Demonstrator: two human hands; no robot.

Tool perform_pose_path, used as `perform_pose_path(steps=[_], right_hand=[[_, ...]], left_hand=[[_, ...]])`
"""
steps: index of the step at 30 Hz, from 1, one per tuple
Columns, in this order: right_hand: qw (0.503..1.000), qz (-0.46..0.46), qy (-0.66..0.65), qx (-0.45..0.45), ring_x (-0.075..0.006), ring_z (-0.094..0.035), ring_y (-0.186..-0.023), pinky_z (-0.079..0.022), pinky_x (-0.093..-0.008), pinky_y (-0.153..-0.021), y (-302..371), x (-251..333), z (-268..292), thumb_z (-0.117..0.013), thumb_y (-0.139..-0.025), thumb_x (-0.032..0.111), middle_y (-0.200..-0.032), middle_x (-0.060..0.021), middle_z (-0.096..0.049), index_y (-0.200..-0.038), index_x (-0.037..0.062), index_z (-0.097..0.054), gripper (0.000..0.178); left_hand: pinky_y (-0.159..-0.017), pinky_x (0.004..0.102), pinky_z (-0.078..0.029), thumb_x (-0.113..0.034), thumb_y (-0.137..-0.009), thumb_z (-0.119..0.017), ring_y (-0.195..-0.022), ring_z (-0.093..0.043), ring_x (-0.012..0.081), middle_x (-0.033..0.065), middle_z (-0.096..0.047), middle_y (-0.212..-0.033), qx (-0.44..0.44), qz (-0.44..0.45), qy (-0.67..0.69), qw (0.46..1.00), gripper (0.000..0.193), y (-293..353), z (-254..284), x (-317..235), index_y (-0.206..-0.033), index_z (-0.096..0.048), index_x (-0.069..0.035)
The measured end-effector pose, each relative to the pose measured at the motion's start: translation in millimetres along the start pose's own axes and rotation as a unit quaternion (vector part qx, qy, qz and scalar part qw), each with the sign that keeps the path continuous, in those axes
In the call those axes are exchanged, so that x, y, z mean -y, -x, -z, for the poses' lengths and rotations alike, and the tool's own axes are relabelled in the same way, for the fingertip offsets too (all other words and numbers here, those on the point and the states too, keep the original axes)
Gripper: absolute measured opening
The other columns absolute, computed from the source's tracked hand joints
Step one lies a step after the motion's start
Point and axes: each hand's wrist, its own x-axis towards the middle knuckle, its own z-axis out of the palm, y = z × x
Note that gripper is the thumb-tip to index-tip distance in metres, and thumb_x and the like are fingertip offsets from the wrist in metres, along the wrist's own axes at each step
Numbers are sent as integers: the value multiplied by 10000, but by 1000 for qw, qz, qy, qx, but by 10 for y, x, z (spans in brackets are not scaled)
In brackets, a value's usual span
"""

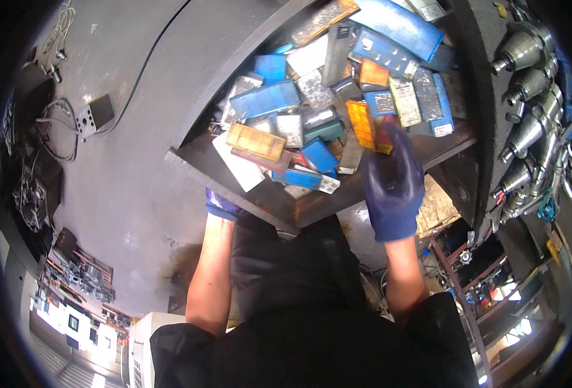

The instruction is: The person sorts through a drawer of packaged metal parts, selecting several, and then uses a screwdriver to tighten a screw on a cylindrical metal component.

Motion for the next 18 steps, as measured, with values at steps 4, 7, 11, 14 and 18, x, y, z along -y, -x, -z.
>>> perform_pose_path(steps=[4,7,11,14,18], right_hand=[[992,74,94,-38,-348,-618,-1124,-499,-407,-947,-113,-21,-357,-684,-830,16,-1297,-232,-588,-1331,-16,-537,523],[996,74,46,7,-408,-603,-1130,-485,-460,-973,35,24,-525,-681,-813,59,-1254,-250,-603,-1269,-26,-575,475],[984,56,-30,168,-412,-603,-1106,-485,-474,-976,269,281,-534,-667,-817,97,-1219,-231,-625,-1215,1,-618,412],[986,128,-29,107,-412,-596,-1101,-471,-488,-983,214,410,-640,-642,-837,98,-1214,-229,-625,-1203,7,-626,377],[988,149,11,49,-412,-561,-1180,-435,-485,-1033,-302,520,-889,-615,-828,51,-1267,-230,-599,-1246,-5,-609,422]], left_hand=[[-1062,385,-408,-281,-1033,-360,-1250,-505,267,131,-525,-1363,47,-10,-21,999,415,21,-52,89,-1358,-462,-45],[-1061,385,-408,-282,-1031,-362,-1249,-505,267,130,-524,-1361,48,4,-5,999,413,105,-45,134,-1355,-463,-46],[-1023,374,-436,-284,-1011,-412,-1196,-543,269,125,-578,-1292,-23,14,128,991,380,96,-121,60,-1285,-534,-51],[-966,362,-478,-272,-981,-476,-1124,-588,268,122,-636,-1216,-37,-30,67,997,341,108,-130,110,-1215,-601,-57],[-1039,349,-431,-268,-1037,-360,-1193,-546,250,110,-582,-1318,36,15,506,862,387,226,-253,394,-1314,-518,-49]])
